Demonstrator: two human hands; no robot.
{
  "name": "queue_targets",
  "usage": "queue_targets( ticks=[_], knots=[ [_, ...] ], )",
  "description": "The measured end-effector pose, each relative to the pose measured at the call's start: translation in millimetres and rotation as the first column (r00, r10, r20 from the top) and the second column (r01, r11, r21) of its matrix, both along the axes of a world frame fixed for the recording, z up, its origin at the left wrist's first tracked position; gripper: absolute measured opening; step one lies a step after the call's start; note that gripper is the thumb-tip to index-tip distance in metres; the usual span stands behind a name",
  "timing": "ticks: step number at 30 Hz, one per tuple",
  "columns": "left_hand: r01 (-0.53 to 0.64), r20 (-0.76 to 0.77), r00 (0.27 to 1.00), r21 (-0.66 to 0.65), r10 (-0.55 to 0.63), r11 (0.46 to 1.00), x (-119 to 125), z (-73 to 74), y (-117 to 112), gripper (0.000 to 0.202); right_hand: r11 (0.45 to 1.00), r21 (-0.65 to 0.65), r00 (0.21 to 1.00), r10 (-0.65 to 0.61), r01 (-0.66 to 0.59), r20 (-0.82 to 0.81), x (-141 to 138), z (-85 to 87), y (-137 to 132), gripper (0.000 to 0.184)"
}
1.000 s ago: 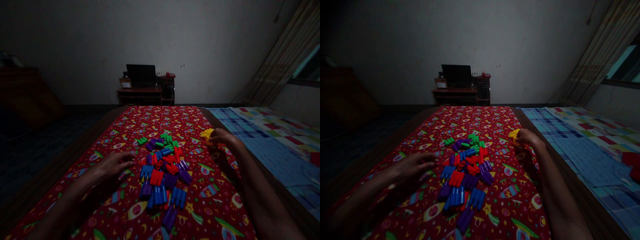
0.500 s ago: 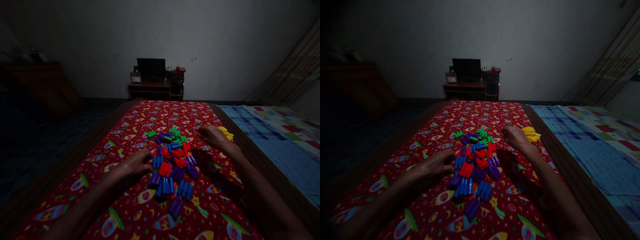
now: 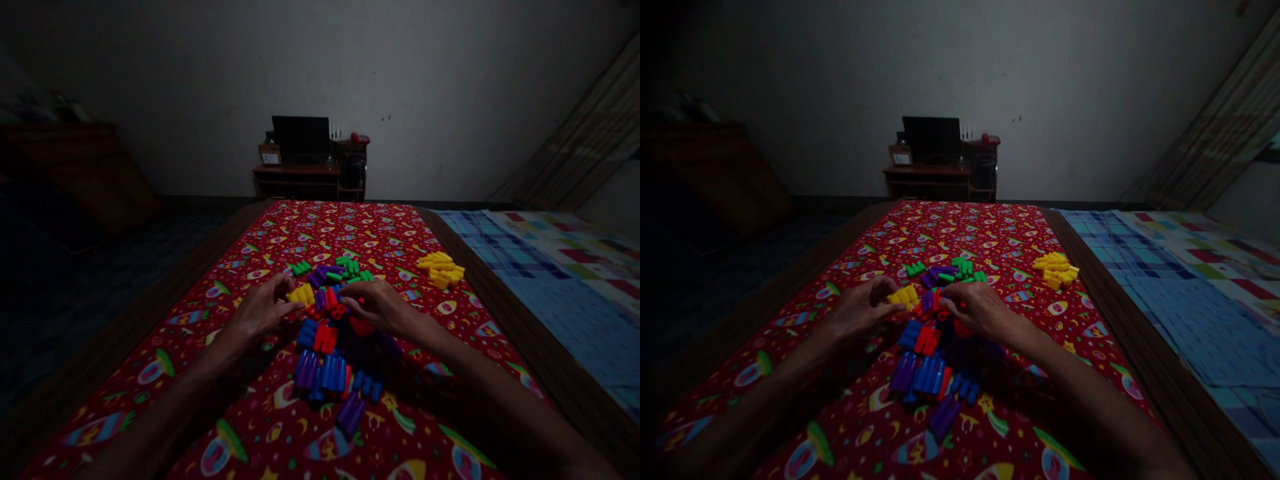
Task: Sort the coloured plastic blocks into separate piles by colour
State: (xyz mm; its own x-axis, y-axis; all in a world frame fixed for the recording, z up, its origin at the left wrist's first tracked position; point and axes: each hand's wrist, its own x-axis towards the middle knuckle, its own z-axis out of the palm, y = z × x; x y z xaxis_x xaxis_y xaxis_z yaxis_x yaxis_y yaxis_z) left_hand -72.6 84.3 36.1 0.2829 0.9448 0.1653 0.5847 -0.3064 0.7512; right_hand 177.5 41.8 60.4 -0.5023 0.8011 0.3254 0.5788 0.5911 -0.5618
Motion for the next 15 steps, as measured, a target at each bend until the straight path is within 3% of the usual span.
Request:
queue_targets(
  ticks=[3, 6, 8, 12, 15],
  knots=[
    [0.066, 0.097, 0.993, 0.059, -0.072, 0.996, 12.6, 8.4, -15.6, 0.034, 0.998, -0.038, 0.987, 0.045, -0.052, -0.153, -11.3, -2.9, -6.2, 0.028],
    [0.162, 0.045, 0.985, 0.111, -0.168, 0.981, 27.7, 5.3, -35.1, 0.028, 0.994, -0.075, 0.986, 0.063, -0.075, -0.153, -18.3, -5.5, -8.8, 0.029],
    [0.221, 0.028, 0.973, 0.147, -0.228, 0.964, 32.6, 0.3, -41.0, 0.030, 0.999, -0.048, 0.992, 0.011, -0.017, -0.122, -13.2, -2.8, -3.5, 0.028],
    [0.220, 0.006, 0.974, 0.234, -0.228, 0.947, 27.6, -5.6, -31.0, 0.044, 0.959, 0.035, 0.959, -0.281, 0.282, -0.033, 36.6, 17.3, 21.3, 0.027],
    [0.116, -0.024, 0.993, 0.278, -0.114, 0.954, 18.0, -7.7, -14.2, 0.038, 0.806, 0.064, 0.797, -0.591, 0.588, 0.121, 101.2, 32.3, 33.3, 0.026]
  ],
)
